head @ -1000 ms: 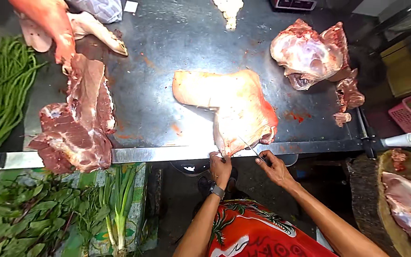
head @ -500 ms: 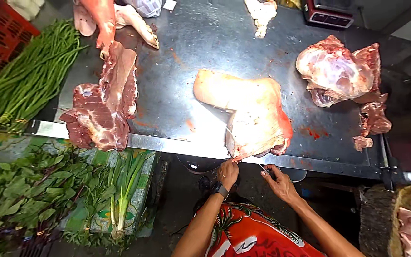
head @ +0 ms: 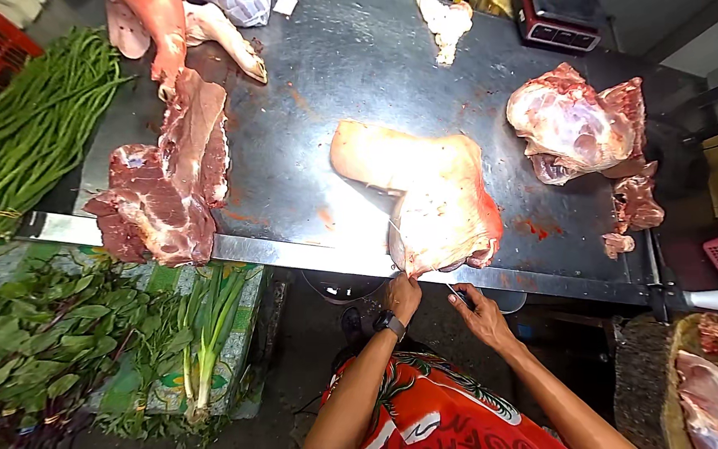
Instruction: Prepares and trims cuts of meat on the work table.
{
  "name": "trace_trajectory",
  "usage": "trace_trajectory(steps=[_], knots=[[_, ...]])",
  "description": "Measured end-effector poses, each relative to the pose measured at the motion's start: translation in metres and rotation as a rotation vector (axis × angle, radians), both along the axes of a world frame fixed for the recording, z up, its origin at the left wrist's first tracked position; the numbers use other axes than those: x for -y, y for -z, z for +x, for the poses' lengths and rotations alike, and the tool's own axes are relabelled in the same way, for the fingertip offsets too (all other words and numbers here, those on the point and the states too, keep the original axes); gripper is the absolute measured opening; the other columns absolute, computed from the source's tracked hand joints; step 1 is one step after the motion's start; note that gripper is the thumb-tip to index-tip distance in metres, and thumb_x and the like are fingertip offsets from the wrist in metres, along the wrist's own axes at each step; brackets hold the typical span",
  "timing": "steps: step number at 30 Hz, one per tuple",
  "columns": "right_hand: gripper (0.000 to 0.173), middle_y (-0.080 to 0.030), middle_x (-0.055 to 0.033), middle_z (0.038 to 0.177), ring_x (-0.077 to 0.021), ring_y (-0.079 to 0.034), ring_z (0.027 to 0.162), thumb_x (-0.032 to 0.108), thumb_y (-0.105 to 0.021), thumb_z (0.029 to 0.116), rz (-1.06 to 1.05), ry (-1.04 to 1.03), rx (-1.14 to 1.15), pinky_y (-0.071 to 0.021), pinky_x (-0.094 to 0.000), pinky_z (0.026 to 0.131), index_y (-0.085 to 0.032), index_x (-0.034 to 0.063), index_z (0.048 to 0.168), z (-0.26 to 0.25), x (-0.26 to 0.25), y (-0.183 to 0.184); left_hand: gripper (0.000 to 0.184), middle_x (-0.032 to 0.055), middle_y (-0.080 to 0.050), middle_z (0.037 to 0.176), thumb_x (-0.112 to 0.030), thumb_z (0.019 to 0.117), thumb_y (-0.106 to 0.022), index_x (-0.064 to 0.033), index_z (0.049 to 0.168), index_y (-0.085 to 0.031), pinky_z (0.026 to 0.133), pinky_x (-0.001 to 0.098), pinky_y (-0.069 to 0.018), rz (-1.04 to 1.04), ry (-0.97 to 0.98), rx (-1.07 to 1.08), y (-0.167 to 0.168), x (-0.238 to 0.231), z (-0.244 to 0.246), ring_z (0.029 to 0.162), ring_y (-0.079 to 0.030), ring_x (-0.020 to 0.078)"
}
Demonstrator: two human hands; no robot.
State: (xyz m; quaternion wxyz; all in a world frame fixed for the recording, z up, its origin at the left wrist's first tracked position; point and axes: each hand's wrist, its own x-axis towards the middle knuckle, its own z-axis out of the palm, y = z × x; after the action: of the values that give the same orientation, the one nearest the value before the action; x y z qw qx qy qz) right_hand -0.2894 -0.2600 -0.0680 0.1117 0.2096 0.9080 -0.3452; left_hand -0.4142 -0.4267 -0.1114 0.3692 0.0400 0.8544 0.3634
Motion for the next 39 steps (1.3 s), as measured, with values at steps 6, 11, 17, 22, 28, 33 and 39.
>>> trace_trajectory(steps=[6, 11, 17, 22, 28, 33, 39], knots=[[0.054, -0.073, -0.0109, 0.102, -0.0282, -0.07, 0.091, 0.061, -0.04, 0.1041, 0.117, -0.209, 0.164, -0.0552, -0.0531, 0.084, -0.06, 0.0278, 0.142, -0.001, -0.019, -0.017, 0.042, 0.0213, -0.07, 0.111, -0.03, 0.1092, -0.039, -0.0004, 0.121, -0.067, 0.098, 0.0536, -0.0511, 0.08, -0.002, -0.053, -0.004, 0.014, -0.001, 0.111, -0.067, 0.0341], [0.052, -0.073, -0.0139, 0.118, -0.0332, -0.069, 0.108, 0.058, -0.032, 0.1073, 0.164, -0.387, 0.221, -0.0518, -0.0537, 0.096, -0.054, 0.0363, 0.15, -0.004, -0.029, -0.031, 0.041, 0.0187, -0.071, 0.099, -0.03, 0.1094, -0.04, 0.0002, 0.112, -0.069, 0.093, 0.0503, -0.0523, 0.128, -0.054, -0.123, 0.007, 0.016, 0.008, 0.101, -0.069, 0.0312], [0.052, -0.073, -0.0137, 0.118, -0.0333, -0.069, 0.109, 0.058, -0.033, 0.1071, 0.206, -0.51, 0.242, -0.0518, -0.0552, 0.096, -0.055, 0.0368, 0.149, -0.009, -0.057, -0.042, 0.033, 0.0171, -0.068, 0.085, -0.023, 0.1056, -0.047, 0.0023, 0.099, -0.068, 0.082, 0.0494, -0.0531, 0.155, -0.16, -0.163, 0.015, 0.011, 0.024, 0.087, -0.068, 0.0297], [0.051, -0.071, -0.0181, 0.113, -0.0386, -0.069, 0.098, 0.058, -0.033, 0.1059, 0.435, -0.475, 0.185, -0.054, -0.0587, 0.082, -0.055, 0.0397, 0.147, -0.034, -0.09, -0.042, 0.032, 0.0189, -0.07, 0.088, -0.02, 0.1038, -0.048, 0.0042, 0.106, -0.07, 0.085, 0.0508, -0.0531, 0.173, -0.207, -0.17, 0.019, 0.006, 0.023, 0.089, -0.069, 0.0316], [0.05, -0.072, -0.0163, 0.115, -0.036, -0.07, 0.099, 0.059, -0.036, 0.1052, 0.365, -0.293, 0.124, -0.0545, -0.0581, 0.084, -0.055, 0.04, 0.147, -0.026, -0.078, -0.026, 0.03, 0.0177, -0.07, 0.087, -0.017, 0.1026, -0.049, 0.0028, 0.106, -0.07, 0.083, 0.05, -0.053, 0.209, -0.232, -0.192, 0.017, 0.006, 0.017, 0.087, -0.068, 0.0301], [0.049, -0.07, -0.0199, 0.114, -0.0398, -0.069, 0.099, 0.057, -0.037, 0.1057, 0.392, -0.389, 0.096, -0.0545, -0.0595, 0.085, -0.055, 0.0387, 0.148, -0.021, -0.083, -0.022, 0.026, 0.0163, -0.066, 0.081, -0.018, 0.1011, -0.052, 0.0026, 0.1, -0.069, 0.077, 0.0509, -0.0532, 0.174, -0.213, -0.137, 0.027, 0.008, 0.028, 0.08, -0.067, 0.0291], [0.052, -0.07, -0.016, 0.121, -0.0368, -0.07, 0.104, 0.06, -0.035, 0.1049, 0.383, -0.168, 0.097, -0.0543, -0.0588, 0.087, -0.054, 0.0394, 0.149, -0.044, -0.087, -0.023, 0.025, 0.0169, -0.068, 0.082, -0.016, 0.1016, -0.053, 0.0025, 0.101, -0.07, 0.078, 0.052, -0.0536, 0.142, -0.198, -0.177, 0.03, 0.007, 0.028, 0.08, -0.068, 0.0304]])
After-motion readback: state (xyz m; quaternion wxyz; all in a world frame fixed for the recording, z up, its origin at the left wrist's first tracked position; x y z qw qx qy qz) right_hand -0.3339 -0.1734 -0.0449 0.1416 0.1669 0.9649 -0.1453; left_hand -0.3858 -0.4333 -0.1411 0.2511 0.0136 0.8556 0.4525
